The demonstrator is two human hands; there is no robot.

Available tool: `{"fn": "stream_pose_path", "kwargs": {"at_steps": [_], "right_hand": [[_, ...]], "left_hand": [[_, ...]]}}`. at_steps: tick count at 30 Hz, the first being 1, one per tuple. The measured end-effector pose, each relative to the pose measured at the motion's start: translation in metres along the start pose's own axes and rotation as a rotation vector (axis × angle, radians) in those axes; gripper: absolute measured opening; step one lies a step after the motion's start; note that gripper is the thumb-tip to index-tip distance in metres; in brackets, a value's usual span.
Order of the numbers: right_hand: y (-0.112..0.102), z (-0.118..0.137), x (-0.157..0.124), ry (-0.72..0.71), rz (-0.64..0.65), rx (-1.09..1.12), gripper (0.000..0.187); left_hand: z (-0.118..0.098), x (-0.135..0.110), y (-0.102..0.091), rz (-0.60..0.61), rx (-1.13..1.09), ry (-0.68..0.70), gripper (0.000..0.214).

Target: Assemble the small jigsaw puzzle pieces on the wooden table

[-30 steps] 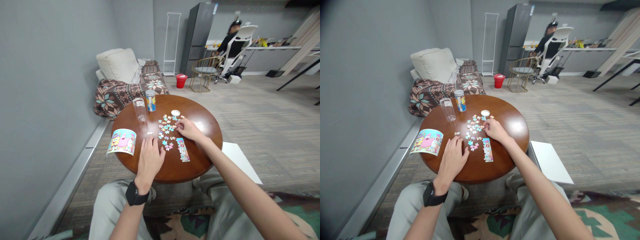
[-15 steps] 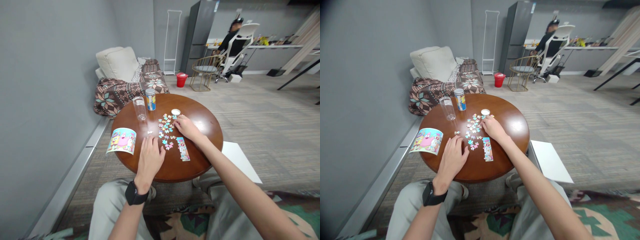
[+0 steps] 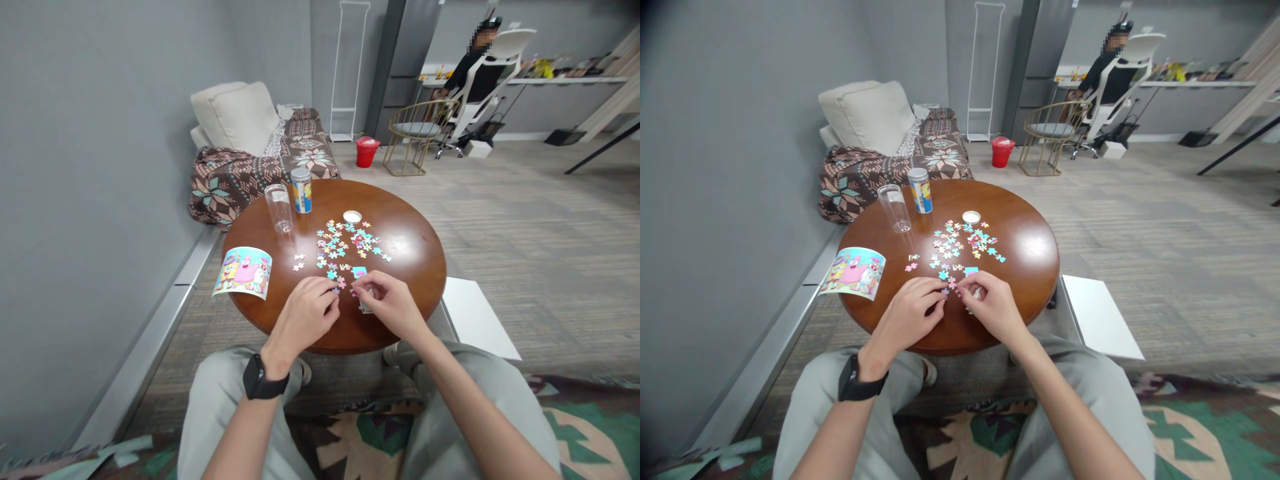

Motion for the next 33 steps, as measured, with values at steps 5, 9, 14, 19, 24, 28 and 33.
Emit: {"fn": "stream_pose_path", "kwargs": {"at_steps": [5, 9, 14, 19, 24, 28, 33], "right_hand": [[0.002, -0.008, -0.003, -0.006, 0.001, 0.131, 0.024], [0.0, -0.006, -0.005, -0.033, 0.01, -0.014, 0.017], [0.002, -0.005, -0.007, -0.007, 0.021, -0.102, 0.016], [0.004, 0.001, -0.007, -0.086, 0.082, -0.216, 0.01], [0.007, 0.003, -0.007, -0.182, 0.117, -0.316, 0.011], [0.008, -0.001, -0.008, -0.185, 0.074, -0.345, 0.009], [0.011, -0.001, -0.008, -0.25, 0.075, -0.382, 0.009]], "left_hand": [[-0.002, 0.0, 0.004, 0.13, -0.006, 0.005, 0.03], [-0.001, 0.001, 0.006, 0.195, 0.039, -0.045, 0.039], [0.006, -0.001, -0.001, 0.023, -0.014, -0.141, 0.031], [0.01, -0.007, -0.002, 0.022, -0.114, -0.116, 0.036], [0.007, -0.006, 0.001, 0.128, -0.107, -0.072, 0.044], [0.006, -0.005, 0.001, 0.155, -0.113, -0.067, 0.045], [0.007, -0.006, 0.002, 0.108, -0.135, -0.054, 0.043]]}}
Point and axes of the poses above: each hand's wrist, its own x-axis towards the middle knuckle, its own y-axis out of the palm, z = x × y, the point moved 3 cm from there along x, towards the middle knuckle, and after that the axes turned 6 degrees about z, right-handed, at the moved point
